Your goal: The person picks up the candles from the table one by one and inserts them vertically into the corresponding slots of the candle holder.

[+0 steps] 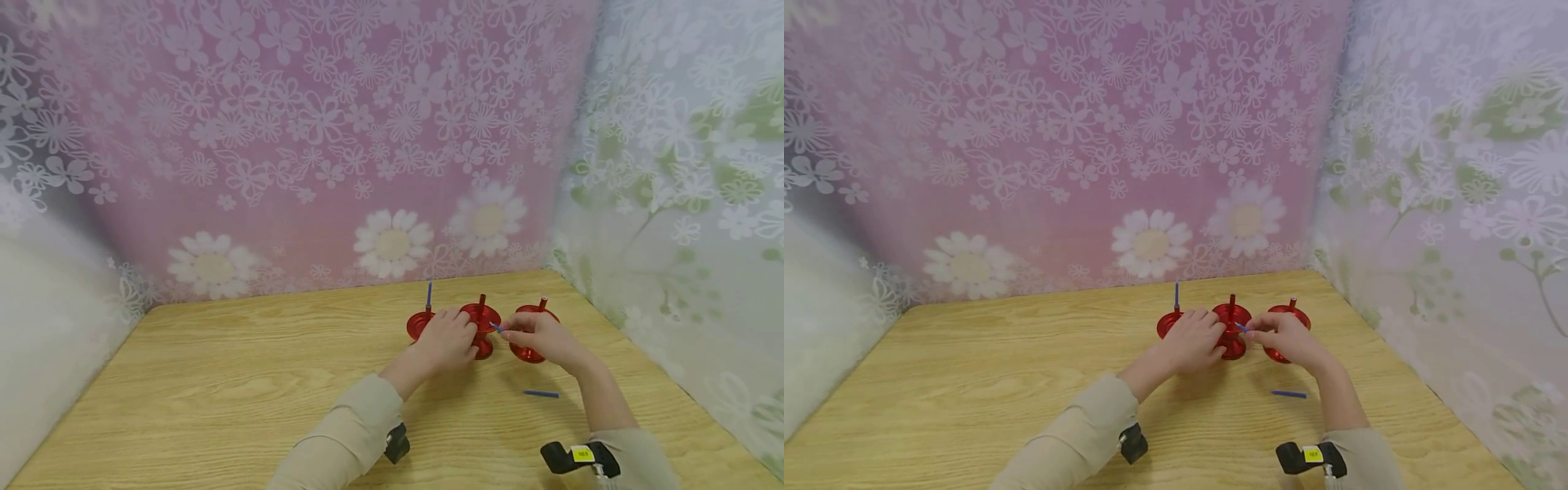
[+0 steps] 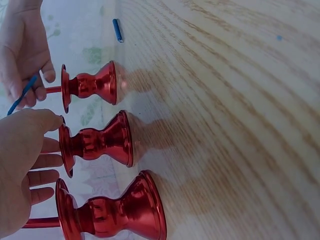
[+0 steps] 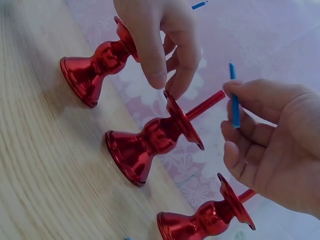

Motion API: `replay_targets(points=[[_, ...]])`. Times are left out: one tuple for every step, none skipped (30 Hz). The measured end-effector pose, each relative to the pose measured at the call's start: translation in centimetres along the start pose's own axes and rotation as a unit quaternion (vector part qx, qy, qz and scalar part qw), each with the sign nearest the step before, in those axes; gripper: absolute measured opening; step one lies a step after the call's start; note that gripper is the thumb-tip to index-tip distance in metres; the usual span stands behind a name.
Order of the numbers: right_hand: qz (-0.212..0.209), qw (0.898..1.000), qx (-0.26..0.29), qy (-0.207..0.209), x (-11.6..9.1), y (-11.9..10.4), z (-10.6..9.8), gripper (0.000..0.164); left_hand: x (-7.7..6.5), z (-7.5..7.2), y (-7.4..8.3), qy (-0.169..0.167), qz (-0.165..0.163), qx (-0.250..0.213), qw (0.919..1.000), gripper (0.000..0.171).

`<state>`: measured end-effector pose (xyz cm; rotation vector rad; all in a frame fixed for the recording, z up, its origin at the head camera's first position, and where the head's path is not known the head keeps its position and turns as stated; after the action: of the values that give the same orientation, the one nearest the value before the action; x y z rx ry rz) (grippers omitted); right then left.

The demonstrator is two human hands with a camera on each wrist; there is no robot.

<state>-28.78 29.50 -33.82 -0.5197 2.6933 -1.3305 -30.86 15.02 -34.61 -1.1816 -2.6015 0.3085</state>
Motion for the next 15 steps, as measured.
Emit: replay_targets(points=[[0.001, 1.0, 0.006, 0.012, 0.1, -0.1, -0.1, 0.03, 0.0, 0.0, 0.0, 0.0, 0.0, 0.0, 1.0, 0.028], [0.003, 1.0, 0.008, 0.023, 0.2, -0.1, -0.2, 0.032, 0.0, 0.0, 0.0, -0.001, 0.0, 0.0, 1.0, 0.028], [0.004, 0.999, 0.012, 0.034, 0.4, -0.2, -0.2, 0.034, 0.0, 0.0, 0.0, -0.001, 0.001, 0.0, 1.0, 0.029], [0.006, 0.999, 0.018, 0.044, 0.5, -0.3, -0.3, 0.036, 0.0, 0.0, 0.0, -0.001, 0.002, 0.0, 1.0, 0.029], [0.007, 0.998, 0.024, 0.053, 0.7, -0.4, -0.3, 0.037, 0.0, 0.1, 0.0, -0.001, 0.003, 0.0, 1.0, 0.029], [0.007, 0.998, 0.029, 0.062, 0.9, -0.5, -0.3, 0.038, 0.0, 0.1, 0.0, -0.001, 0.004, 0.0, 1.0, 0.029], [0.006, 0.997, 0.033, 0.073, 1.0, -0.7, -0.4, 0.039, 0.0, 0.1, 0.1, -0.001, 0.004, 0.0, 1.0, 0.029], [0.006, 0.996, 0.033, 0.086, 1.2, -0.8, -0.5, 0.039, 0.0, 0.1, 0.1, -0.001, 0.004, 0.0, 1.0, 0.029], [0.008, 0.994, 0.035, 0.099, 1.4, -0.9, -0.6, 0.04, 0.1, 0.1, 0.1, -0.001, 0.004, 0.0, 1.0, 0.029], [0.007, 0.993, 0.037, 0.112, 1.5, -1.1, -0.7, 0.04, 0.1, 0.0, 0.1, 0.0, 0.004, 0.002, 1.0, 0.029], [0.009, 0.991, 0.036, 0.125, 1.7, -1.2, -0.9, 0.04, 0.1, 0.0, 0.1, 0.0, 0.003, 0.003, 1.0, 0.03], [0.011, 0.99, 0.035, 0.137, 1.8, -1.3, -1.0, 0.04, 0.1, 0.0, 0.1, 0.0, 0.002, 0.005, 1.0, 0.029], [0.013, 0.988, 0.034, 0.147, 1.9, -1.4, -1.2, 0.04, 0.1, 0.0, 0.1, 0.0, 0.002, 0.006, 1.0, 0.029], [0.015, 0.987, 0.032, 0.156, 2.0, -1.5, -1.3, 0.04, 0.1, 0.0, 0.1, 0.0, 0.002, 0.009, 1.0, 0.029], [0.017, 0.986, 0.032, 0.162, 2.2, -1.5, -1.4, 0.04, 0.0, 0.1, 0.1, 0.0, 0.002, 0.011, 0.9999, 0.029]])
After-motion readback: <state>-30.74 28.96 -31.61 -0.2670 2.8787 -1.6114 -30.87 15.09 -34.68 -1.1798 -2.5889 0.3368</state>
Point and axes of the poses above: each hand's wrist, its own x-axis towards the middle knuckle, its own z-axis out of the palm, y = z × x, the point moved 6 cm from there along x, towards the middle knuckle, and after that the axes turned 4 degrees about -y, right-handed, at the moved point
